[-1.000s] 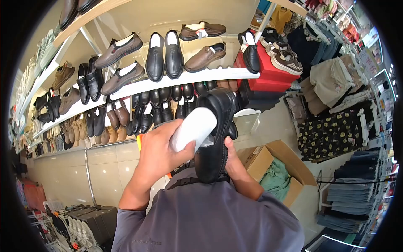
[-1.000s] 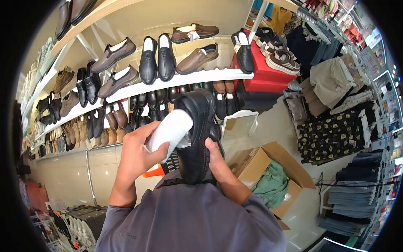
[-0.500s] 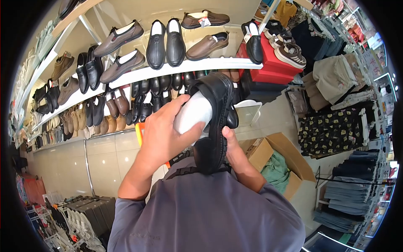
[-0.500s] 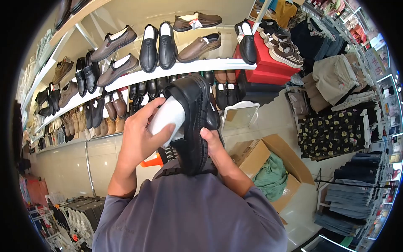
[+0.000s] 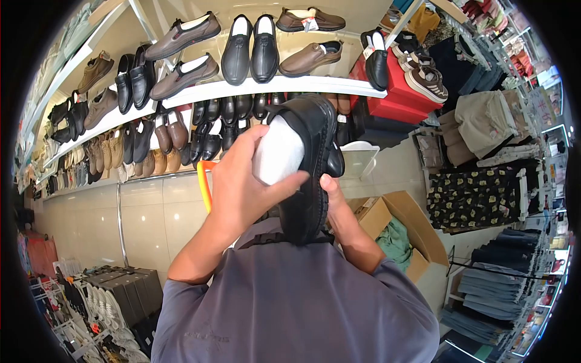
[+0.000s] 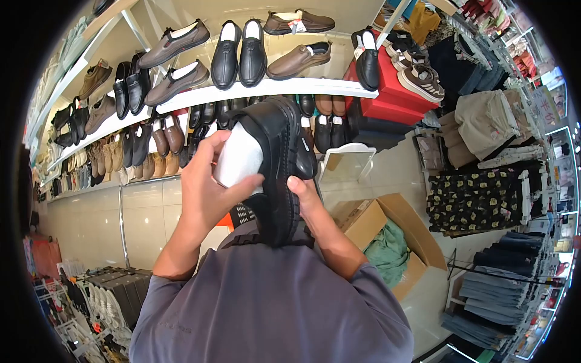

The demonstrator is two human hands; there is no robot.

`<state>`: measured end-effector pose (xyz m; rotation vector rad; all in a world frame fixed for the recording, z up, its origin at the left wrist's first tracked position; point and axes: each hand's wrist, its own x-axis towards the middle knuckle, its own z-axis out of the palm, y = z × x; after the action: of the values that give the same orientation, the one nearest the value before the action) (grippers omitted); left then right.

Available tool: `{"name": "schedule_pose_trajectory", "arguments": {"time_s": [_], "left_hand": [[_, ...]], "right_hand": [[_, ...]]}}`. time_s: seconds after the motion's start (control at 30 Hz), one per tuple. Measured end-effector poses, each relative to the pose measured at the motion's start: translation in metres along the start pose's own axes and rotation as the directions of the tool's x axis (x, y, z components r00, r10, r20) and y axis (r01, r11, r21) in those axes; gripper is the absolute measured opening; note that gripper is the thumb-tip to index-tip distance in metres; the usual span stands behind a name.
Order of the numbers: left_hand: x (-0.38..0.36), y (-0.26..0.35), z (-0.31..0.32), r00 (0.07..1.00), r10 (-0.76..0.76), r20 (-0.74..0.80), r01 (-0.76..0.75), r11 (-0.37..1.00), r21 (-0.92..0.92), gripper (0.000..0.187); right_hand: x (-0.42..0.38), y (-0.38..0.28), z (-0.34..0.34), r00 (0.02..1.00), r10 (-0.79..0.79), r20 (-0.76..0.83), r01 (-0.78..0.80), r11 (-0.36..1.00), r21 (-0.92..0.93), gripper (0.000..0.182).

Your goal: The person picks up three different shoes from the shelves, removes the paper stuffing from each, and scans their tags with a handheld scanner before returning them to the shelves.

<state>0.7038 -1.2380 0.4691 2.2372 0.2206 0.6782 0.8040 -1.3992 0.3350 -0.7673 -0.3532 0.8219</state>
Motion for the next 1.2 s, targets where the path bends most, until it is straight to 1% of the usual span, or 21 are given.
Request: {"name": "schedule_pose_trajectory", "arguments": {"time_s": [0.03,0.1,0.13,0.23,0.27,0.3,0.37,0.4,0.47,0.5,0.57,0.7,0.77,0.8,0.83,0.87,0.9,0.93,0.97,1.07,1.2], "left_hand": [[-0.001,-0.003,-0.003,1.000,-0.003,-0.001,0.003,1.000,0.001,0.079],[-0.004,-0.012,-0.013,0.972,0.162,0.172,-0.142,0.982,-0.124,0.096],[-0.004,-0.018,-0.017,0.971,0.160,0.176,-0.139,0.982,-0.127,0.096],[-0.002,-0.035,-0.024,0.941,0.110,0.321,0.028,0.918,-0.396,0.088],[0.001,-0.032,-0.028,0.936,0.141,0.322,-0.034,0.949,-0.315,0.084],[0.005,-0.033,-0.025,0.936,0.142,0.323,-0.034,0.948,-0.316,0.084],[0.009,-0.033,-0.014,0.931,0.352,0.101,-0.322,0.918,-0.231,0.080],[0.007,-0.033,-0.010,0.932,0.350,0.097,-0.321,0.918,-0.232,0.080],[0.002,-0.035,-0.001,0.924,0.381,-0.019,-0.377,0.904,-0.202,0.072],[0.001,-0.038,0.003,0.927,0.375,-0.023,-0.371,0.906,-0.201,0.072],[0.003,-0.043,0.008,0.906,0.416,-0.082,-0.423,0.901,-0.097,0.067],[-0.003,-0.039,0.007,0.922,0.387,-0.031,-0.388,0.917,-0.093,0.063],[0.000,-0.045,0.001,0.936,0.348,0.057,-0.303,0.876,-0.375,0.054],[0.004,-0.056,-0.005,0.882,0.447,0.147,-0.397,0.874,-0.281,0.073],[0.003,-0.057,0.000,0.885,0.442,0.146,-0.392,0.877,-0.279,0.073],[0.002,-0.055,0.010,0.947,0.300,0.115,-0.184,0.799,-0.573,0.089],[0.002,-0.055,0.015,0.980,0.149,0.131,0.017,0.597,-0.802,0.106],[0.004,-0.059,0.013,0.956,0.112,0.271,0.140,0.639,-0.756,0.129],[0.006,-0.061,0.012,0.956,0.111,0.271,0.140,0.640,-0.756,0.129],[0.016,-0.061,0.009,0.859,0.097,0.502,0.312,0.678,-0.666,0.126],[0.023,-0.071,0.020,0.839,0.117,0.532,0.350,0.632,-0.691,0.126]], "right_hand": [[-0.001,0.003,-0.001,1.000,0.003,0.001,-0.003,1.000,0.000,0.082],[-0.004,0.008,-0.006,0.999,-0.014,-0.037,0.012,0.999,-0.053,0.098],[-0.005,0.008,-0.008,0.999,-0.005,-0.044,0.002,0.997,-0.080,0.104],[-0.009,0.012,-0.014,1.000,-0.006,-0.030,0.004,0.999,-0.046,0.097],[-0.010,0.013,-0.015,1.000,-0.010,-0.019,0.009,0.999,-0.030,0.094],[-0.010,0.013,-0.015,1.000,-0.014,-0.007,0.014,1.000,-0.017,0.090],[-0.009,0.012,-0.013,1.000,-0.014,0.009,0.014,1.000,-0.008,0.086],[-0.009,0.011,-0.009,1.000,-0.014,0.005,0.014,1.000,0.021,0.087],[-0.008,0.008,-0.006,1.000,-0.006,0.002,0.006,0.999,0.047,0.087],[-0.007,0.006,-0.006,1.000,0.009,0.028,-0.010,0.998,0.054,0.088],[-0.006,0.006,-0.006,0.998,0.027,0.059,-0.031,0.998,0.060,0.089],[-0.008,0.005,-0.001,0.999,-0.004,0.045,0.001,0.997,0.078,0.092],[-0.010,0.004,-0.002,0.999,0.008,0.045,-0.012,0.996,0.088,0.093],[-0.010,0.004,-0.005,0.999,0.020,0.031,-0.022,0.998,0.062,0.094],[-0.011,0.005,-0.006,0.999,0.033,0.014,-0.033,0.999,0.038,0.095],[-0.013,0.005,-0.007,0.999,0.039,0.014,-0.040,0.998,0.039,0.095],[-0.012,0.002,-0.005,0.997,0.071,0.013,-0.071,0.997,-0.011,0.099],[-0.010,0.001,-0.004,0.995,0.100,0.011,-0.099,0.993,-0.061,0.103],[-0.010,0.003,-0.003,0.995,0.100,0.011,-0.099,0.993,-0.061,0.103],[-0.010,0.003,0.003,0.989,0.146,0.010,-0.147,0.989,0.016,0.098],[-0.010,-0.002,0.009,0.984,0.178,0.001,-0.178,0.981,0.075,0.094]]}}
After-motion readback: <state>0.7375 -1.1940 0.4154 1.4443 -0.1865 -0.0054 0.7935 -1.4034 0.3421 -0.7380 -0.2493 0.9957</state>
